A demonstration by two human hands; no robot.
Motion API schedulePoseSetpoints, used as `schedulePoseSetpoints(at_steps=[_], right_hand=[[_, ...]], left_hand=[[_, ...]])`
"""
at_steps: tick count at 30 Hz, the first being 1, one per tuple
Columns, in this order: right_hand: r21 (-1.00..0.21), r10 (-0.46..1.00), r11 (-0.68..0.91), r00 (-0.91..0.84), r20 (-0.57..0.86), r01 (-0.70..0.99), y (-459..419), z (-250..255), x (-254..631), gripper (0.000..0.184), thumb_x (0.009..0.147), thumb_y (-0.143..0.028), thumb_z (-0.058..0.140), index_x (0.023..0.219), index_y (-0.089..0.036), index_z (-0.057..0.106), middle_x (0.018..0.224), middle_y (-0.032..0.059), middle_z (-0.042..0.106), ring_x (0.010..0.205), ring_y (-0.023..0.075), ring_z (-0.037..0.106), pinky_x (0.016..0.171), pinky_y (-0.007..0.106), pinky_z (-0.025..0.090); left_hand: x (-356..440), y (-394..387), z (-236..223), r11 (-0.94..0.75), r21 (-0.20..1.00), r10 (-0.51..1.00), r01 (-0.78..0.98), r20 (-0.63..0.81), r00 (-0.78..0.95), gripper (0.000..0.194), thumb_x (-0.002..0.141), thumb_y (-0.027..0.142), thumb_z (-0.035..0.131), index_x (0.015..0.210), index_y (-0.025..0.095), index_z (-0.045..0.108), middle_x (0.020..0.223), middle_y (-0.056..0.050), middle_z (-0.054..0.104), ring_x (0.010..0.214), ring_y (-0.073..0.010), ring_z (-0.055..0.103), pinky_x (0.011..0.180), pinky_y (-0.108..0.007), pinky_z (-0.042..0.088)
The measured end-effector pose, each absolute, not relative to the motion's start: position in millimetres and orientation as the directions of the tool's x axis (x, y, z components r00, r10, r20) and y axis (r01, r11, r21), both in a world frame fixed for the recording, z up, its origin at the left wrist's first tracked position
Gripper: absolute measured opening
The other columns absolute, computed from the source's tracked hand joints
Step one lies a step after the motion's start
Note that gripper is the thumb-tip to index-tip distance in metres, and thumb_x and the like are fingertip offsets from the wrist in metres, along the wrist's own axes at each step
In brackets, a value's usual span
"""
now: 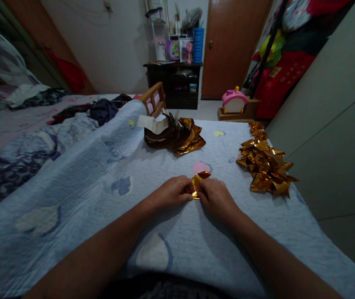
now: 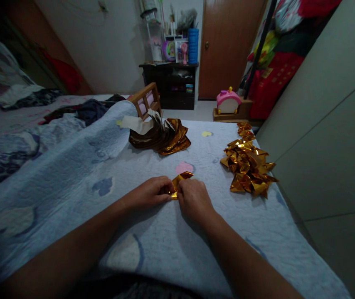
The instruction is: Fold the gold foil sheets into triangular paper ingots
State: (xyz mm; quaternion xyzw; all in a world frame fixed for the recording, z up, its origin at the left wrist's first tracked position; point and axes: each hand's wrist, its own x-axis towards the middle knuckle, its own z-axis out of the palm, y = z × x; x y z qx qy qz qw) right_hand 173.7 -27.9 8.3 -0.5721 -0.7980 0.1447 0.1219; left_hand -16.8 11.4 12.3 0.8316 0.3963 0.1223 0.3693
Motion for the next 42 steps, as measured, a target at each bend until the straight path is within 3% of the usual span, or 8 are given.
schedulePoseSetpoints(at_steps=[14, 25, 30, 33, 38, 42], right_hand=[[-0.278, 0.963, 0.268, -0.256, 0.079, 0.923, -38, 10, 165, 0.017, 0.095, -0.031, 0.056, 0.106, -0.020, 0.061, 0.101, 0.0092, 0.066, 0.093, 0.0263, 0.057, 0.075, 0.035, 0.030], [-0.263, 0.979, 0.202, -0.201, 0.030, 0.943, -39, 13, 186, 0.040, 0.092, -0.037, 0.060, 0.130, -0.024, 0.054, 0.107, 0.0109, 0.059, 0.099, 0.0313, 0.056, 0.078, 0.039, 0.034], [-0.285, 0.978, 0.186, -0.205, -0.040, 0.940, -36, 14, 200, 0.053, 0.087, -0.030, 0.061, 0.137, -0.022, 0.048, 0.114, 0.0133, 0.060, 0.104, 0.0332, 0.056, 0.082, 0.042, 0.037], [-0.351, 0.974, 0.199, -0.226, -0.035, 0.915, -32, 12, 214, 0.051, 0.080, -0.024, 0.063, 0.129, -0.016, 0.050, 0.118, 0.0158, 0.060, 0.109, 0.0323, 0.056, 0.087, 0.042, 0.039], [-0.503, 0.975, 0.207, -0.216, 0.042, 0.839, -23, 8, 225, 0.041, 0.081, -0.026, 0.061, 0.120, -0.017, 0.053, 0.108, 0.0114, 0.062, 0.098, 0.0264, 0.058, 0.083, 0.038, 0.043], [-0.398, 0.985, 0.153, -0.109, 0.131, 0.905, -22, 3, 218, 0.052, 0.085, -0.041, 0.063, 0.129, -0.015, 0.053, 0.120, 0.0165, 0.058, 0.110, 0.0338, 0.053, 0.089, 0.044, 0.041]], left_hand=[[-16, 12, 12, -0.446, 0.683, 0.747, 0.579, -0.073, 0.661, 0.006, 0.081, 0.020, 0.066, 0.085, 0.017, 0.063, 0.083, -0.001, 0.062, 0.074, -0.0154, 0.055, 0.067, -0.026, 0.039], [-17, 13, 11, -0.449, 0.691, 0.733, 0.566, -0.077, 0.675, 0.007, 0.083, 0.019, 0.066, 0.089, 0.019, 0.063, 0.084, 0.000, 0.063, 0.075, -0.0150, 0.055, 0.067, -0.025, 0.038], [-16, 12, 13, -0.440, 0.683, 0.740, 0.582, -0.091, 0.666, 0.010, 0.080, 0.015, 0.066, 0.089, 0.019, 0.064, 0.085, -0.001, 0.063, 0.077, -0.0159, 0.056, 0.068, -0.026, 0.039], [-16, 10, 15, -0.447, 0.671, 0.745, 0.592, -0.088, 0.662, 0.012, 0.080, 0.013, 0.064, 0.089, 0.020, 0.063, 0.085, -0.001, 0.064, 0.078, -0.0164, 0.057, 0.069, -0.026, 0.040], [-18, 7, 16, -0.516, 0.642, 0.722, 0.567, -0.030, 0.691, 0.007, 0.084, 0.017, 0.064, 0.090, 0.020, 0.062, 0.097, -0.003, 0.061, 0.092, -0.0192, 0.057, 0.081, -0.030, 0.044], [-18, 7, 12, -0.576, 0.607, 0.719, 0.547, 0.058, 0.692, 0.011, 0.083, 0.021, 0.070, 0.092, 0.020, 0.065, 0.110, -0.006, 0.057, 0.106, -0.0233, 0.052, 0.096, -0.038, 0.043]])
